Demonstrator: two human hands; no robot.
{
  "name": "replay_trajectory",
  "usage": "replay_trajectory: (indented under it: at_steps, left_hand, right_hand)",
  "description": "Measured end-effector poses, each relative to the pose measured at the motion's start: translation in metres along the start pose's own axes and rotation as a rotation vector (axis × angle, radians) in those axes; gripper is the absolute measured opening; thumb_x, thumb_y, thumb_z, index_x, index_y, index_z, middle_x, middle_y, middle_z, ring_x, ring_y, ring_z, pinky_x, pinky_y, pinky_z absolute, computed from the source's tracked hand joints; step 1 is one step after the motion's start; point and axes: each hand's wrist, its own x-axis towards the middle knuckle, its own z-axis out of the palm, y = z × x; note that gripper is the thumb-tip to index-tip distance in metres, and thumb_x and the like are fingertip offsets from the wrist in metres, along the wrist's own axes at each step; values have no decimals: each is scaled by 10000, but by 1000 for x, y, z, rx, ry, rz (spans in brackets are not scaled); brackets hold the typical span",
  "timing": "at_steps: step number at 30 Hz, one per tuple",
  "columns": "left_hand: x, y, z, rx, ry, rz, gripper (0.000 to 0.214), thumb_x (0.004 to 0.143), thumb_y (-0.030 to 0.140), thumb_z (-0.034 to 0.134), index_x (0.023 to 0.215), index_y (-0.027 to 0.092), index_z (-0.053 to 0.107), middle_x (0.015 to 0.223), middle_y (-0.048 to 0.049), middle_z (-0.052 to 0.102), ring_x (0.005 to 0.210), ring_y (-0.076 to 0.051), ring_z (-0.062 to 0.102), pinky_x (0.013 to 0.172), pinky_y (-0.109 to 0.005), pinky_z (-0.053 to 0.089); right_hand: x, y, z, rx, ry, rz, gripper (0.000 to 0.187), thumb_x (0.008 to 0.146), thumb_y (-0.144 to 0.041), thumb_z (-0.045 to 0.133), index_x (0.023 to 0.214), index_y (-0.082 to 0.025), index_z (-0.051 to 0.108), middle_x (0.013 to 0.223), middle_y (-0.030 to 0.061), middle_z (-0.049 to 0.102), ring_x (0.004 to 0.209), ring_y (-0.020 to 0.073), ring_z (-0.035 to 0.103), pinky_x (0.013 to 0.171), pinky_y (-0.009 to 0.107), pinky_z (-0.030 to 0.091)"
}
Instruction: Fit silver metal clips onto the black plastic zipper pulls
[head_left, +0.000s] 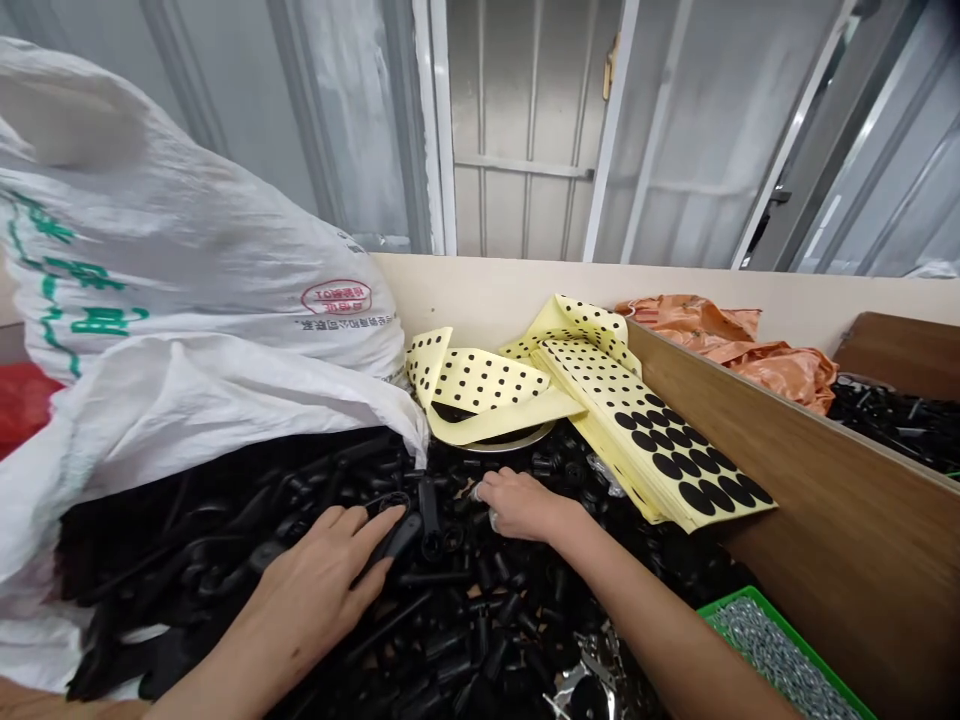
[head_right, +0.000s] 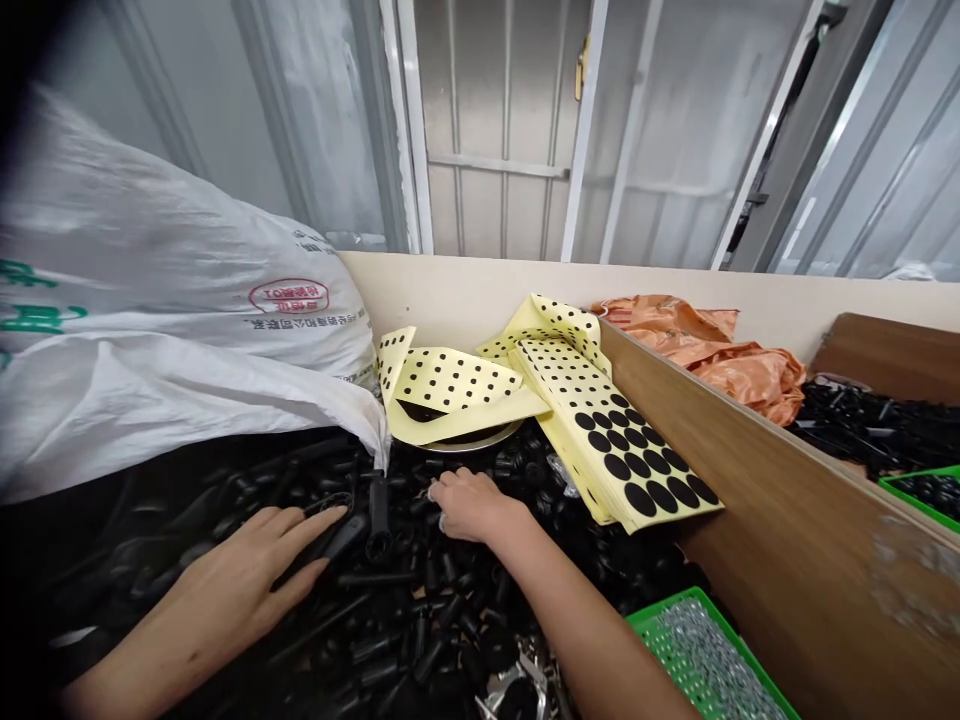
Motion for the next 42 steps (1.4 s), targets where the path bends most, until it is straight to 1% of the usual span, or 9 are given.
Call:
replay_trajectory:
  at_steps: [5,12,15,18,20,25,30,36,42]
  left_hand:
    - [-1,-3,11,-57,51,-4,364,804,240,418,1142,269,548,1135,-50,571,1012,-249,532,822,-355,482]
    - [-5,-9,21,-93,59,26,381,814,233,413,1180,254,515,1172,-51,573,1037,-231,559,869,-331,483]
    - [-5,-10,23,-80,49,31,377,829,259,394,1187,243,510,1194,-63,562,1062,-237,552,876,-338,484]
    - [-3,-10,27,-82,42,42,387,833,302,383,1184,200,510,1204,-98,551,1087,-260,534,917,-377,452]
    - [-1,-10,31,-99,33,60,400,828,332,393,1180,179,505,1211,-111,541,1102,-273,518,937,-391,429]
    - [0,-16,37,-182,44,109,392,835,365,385,1188,215,467,1239,-79,521,1123,-267,500,943,-381,412]
    - [-2,-15,30,-196,14,124,421,837,389,388,1194,182,468,1203,-92,551,1100,-270,520,942,-377,410]
    - [1,-3,31,-115,21,206,427,835,324,371,1201,135,485,1215,-141,528,1098,-293,509,937,-425,403]
    - [-1,-5,31,-69,3,230,467,847,343,362,1251,127,452,1249,-156,483,1123,-299,485,947,-438,394]
  right_hand:
    - [12,-11,-7,90,63,-45,297,799,-136,418,1070,-156,537,1081,107,525,984,235,475,827,377,406]
    - [71,-31,13,251,139,53,434,939,-386,186,1259,-169,383,1380,117,327,1227,245,322,952,417,309]
    - [85,-30,18,262,98,159,475,945,-386,123,1267,-155,384,1356,142,359,1211,277,358,928,461,323]
    - [81,-25,19,257,19,213,405,942,-374,248,1214,-150,447,1250,132,467,1139,274,436,905,482,346]
    - [73,-21,16,250,-36,200,378,895,-395,418,1193,-168,466,1216,98,485,1103,259,460,908,485,351]
    - [45,-11,2,219,-142,167,358,900,-382,334,1174,-190,462,1204,118,481,1089,307,447,842,512,376]
    - [1,-9,-15,146,-217,55,212,827,-336,457,963,-196,541,1029,87,552,945,277,496,768,408,418]
    - [-75,-17,-34,70,-115,-43,139,853,-236,453,976,-195,501,1000,36,515,900,177,454,808,289,381]
    - [-141,-17,-33,-95,-18,86,68,783,-146,483,838,-167,517,884,61,489,831,204,409,732,328,361]
